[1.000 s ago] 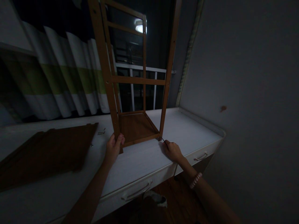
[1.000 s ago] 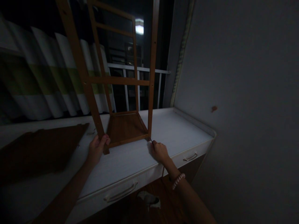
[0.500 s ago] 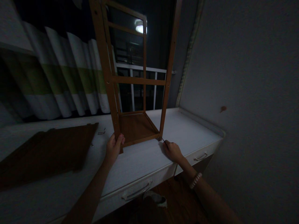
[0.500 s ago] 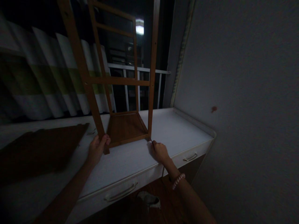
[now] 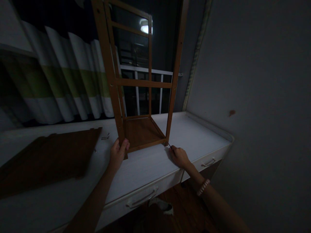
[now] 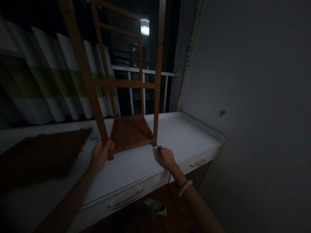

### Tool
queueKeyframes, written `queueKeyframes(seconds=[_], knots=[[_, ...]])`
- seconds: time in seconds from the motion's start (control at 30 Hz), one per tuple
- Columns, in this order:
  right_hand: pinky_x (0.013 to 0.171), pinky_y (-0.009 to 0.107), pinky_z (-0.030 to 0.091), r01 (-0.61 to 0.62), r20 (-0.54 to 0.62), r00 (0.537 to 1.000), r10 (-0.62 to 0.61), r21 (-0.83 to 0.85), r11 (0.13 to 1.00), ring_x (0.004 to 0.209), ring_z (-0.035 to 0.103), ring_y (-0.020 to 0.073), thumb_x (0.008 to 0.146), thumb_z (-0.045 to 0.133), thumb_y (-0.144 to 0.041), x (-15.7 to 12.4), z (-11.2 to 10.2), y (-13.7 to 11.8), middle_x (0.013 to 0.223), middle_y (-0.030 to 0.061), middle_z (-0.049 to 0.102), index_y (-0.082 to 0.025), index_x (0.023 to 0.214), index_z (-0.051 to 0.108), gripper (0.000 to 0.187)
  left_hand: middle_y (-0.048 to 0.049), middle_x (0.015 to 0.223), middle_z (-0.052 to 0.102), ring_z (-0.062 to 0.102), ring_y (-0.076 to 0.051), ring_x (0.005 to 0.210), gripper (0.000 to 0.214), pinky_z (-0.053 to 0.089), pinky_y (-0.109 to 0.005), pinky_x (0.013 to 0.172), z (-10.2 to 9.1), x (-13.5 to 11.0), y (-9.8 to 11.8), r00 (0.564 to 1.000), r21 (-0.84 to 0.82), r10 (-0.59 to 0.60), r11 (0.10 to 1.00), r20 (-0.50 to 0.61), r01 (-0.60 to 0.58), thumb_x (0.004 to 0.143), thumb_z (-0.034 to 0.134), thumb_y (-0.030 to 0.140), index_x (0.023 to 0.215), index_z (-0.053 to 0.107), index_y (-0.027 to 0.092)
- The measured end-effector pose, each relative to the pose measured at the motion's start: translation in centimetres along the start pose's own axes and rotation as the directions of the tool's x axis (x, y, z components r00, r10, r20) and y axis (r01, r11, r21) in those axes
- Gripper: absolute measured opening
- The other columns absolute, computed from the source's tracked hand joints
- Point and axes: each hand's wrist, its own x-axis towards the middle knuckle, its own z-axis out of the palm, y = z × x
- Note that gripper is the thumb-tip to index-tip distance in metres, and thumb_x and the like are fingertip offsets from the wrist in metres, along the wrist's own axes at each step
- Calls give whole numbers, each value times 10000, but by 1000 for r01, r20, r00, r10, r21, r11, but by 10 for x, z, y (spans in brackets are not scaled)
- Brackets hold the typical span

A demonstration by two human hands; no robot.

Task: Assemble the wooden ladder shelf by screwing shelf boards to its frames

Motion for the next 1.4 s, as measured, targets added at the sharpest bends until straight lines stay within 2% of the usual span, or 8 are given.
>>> queueKeyframes(seconds=[0.57,0.83,1.17,1.4], knots=[[595,233,326,26,2,1000,-26,26,999,774,624,170,914,217,-311,-2,-2,1,844,93,668,-177,959,531,344,52,526,411,414,-82,500,290,331,-228,520,3,-1,4,1000,-7,-5,1000,4,5,702,578,431,640,433,187],[590,232,324,-11,3,1000,11,26,1000,758,619,169,916,214,-305,-2,-1,1,837,93,664,-171,963,534,350,57,511,398,411,-81,497,272,317,-224,522,3,-2,7,1000,11,-17,1000,0,17,715,569,412,638,435,188],[612,213,339,-70,-74,993,88,218,974,757,612,156,916,226,-253,5,3,8,792,82,660,-159,948,544,333,59,512,418,423,-70,495,251,338,-215,531,2,-2,5,1000,9,4,1000,3,-4,728,563,390,647,445,184],[579,218,319,-74,-62,994,85,161,984,741,614,159,916,246,-297,3,0,5,794,79,666,-180,965,549,329,56,513,419,418,-74,493,256,331,-216,510,1,-1,3,1000,16,5,1000,14,-5,730,559,399,652,447,183]])
